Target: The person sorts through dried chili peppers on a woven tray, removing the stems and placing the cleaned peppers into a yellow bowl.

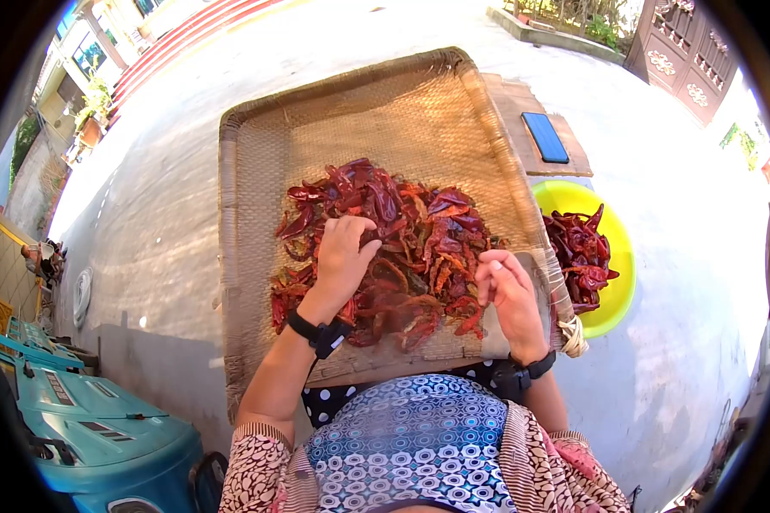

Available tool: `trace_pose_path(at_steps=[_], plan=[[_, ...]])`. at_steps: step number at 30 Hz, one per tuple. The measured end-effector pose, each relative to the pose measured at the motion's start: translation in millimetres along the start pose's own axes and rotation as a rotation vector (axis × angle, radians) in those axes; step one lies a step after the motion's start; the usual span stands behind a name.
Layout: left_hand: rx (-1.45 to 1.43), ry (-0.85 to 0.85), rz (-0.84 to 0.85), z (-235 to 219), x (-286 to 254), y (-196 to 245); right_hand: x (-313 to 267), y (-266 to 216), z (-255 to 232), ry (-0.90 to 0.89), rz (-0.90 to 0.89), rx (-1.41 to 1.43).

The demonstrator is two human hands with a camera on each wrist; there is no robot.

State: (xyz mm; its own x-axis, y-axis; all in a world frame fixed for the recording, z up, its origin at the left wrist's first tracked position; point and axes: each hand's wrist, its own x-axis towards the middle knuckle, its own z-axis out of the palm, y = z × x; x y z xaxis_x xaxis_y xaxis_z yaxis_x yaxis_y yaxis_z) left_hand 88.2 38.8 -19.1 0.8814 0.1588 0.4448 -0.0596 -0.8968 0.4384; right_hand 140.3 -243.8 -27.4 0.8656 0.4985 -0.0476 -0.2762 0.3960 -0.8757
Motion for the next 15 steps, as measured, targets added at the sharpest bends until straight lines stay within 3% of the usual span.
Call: trace_pose_path(at_steps=[3, 5, 7, 12, 15], plan=[[-0.125, -0.022, 0.038, -13.9, -13.8, 23.8, 0.5, 7.0, 18.2, -0.108, 0.078, -0.238], [-0.360, -0.224, -0.122, -21.1, -24.0, 44.1, -0.7, 12.8, 33.6, -0.169, -0.008, -0.376], [-0.396, -0.289, -0.131, -22.0, -34.4, 53.9, -2.3, 16.9, 40.1, -0.247, -0.083, -0.567], [-0.714, -0.412, -0.265, -22.1, -52.6, 61.0, -4.0, 22.9, 42.7, -0.136, -0.067, -0.420], [-0.809, -0.474, -0.379, -31.5, -54.7, 67.2, -6.2, 16.2, 41.0, -0.228, 0.073, -0.436]])
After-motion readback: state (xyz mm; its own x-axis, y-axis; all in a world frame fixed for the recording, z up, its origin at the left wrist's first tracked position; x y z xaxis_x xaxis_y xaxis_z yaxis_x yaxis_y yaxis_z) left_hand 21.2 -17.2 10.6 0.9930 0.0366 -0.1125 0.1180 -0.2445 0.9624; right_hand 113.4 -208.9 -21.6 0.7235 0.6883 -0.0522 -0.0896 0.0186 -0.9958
